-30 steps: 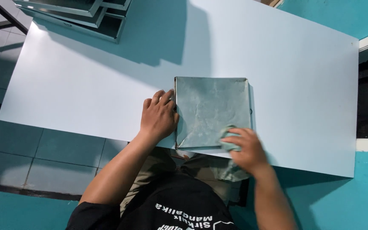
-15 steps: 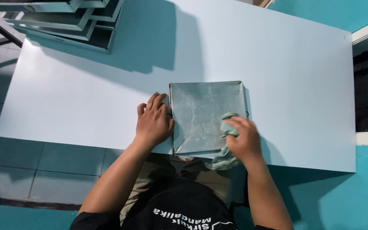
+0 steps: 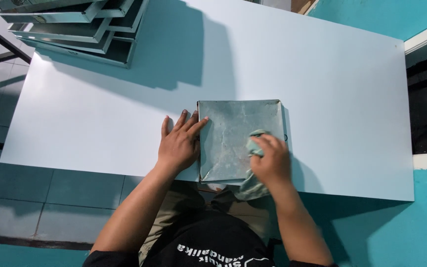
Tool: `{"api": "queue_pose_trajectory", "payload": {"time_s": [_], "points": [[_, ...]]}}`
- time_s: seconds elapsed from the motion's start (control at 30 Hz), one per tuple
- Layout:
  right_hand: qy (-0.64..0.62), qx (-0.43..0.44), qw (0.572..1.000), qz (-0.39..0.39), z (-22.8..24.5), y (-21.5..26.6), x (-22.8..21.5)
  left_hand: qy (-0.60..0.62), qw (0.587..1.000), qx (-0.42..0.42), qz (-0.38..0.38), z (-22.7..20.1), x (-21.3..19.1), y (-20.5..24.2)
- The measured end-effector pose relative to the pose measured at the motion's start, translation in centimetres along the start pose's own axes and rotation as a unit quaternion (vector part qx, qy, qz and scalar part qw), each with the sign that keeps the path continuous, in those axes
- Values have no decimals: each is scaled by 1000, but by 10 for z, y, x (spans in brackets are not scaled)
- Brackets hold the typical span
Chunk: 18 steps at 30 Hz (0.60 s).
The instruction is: The person wipes the surface of a metal tray with a cloth on a white table. They then move the tray aside and pick up another tray from a stack to continue wiping its surface.
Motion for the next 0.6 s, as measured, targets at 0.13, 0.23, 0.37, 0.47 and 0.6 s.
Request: {"api": "queue_pose_trajectory", "payload": {"time_s": [0.13,0.23,0.37,0.47,0.6], "points": [[13,115,993,32,5,-6,-15,-2,1000,-7,31,-6,-5,0],[42,53,997,38,37,-12,-5,-35,998,-12,41,-11,1,-1],[20,-86,994,64,91,-15,28,-45,997,-10,65,-16,-6,1],[14,-86,990,114,109,-28,17,-38,996,-3,77,-20,-15,1],[65,-71,995,29,47,-40,16,-38,996,-2,83,-18,-18,3]]}}
Point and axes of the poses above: each hand's wrist, its own y-axis away from the middle knuckle, its own x-axis out of the palm, z = x × y, the point moved 2 cm from there along -y, towards the middle knuckle, and after that the axes turned 4 degrees about -x, right-handed, at the moved point
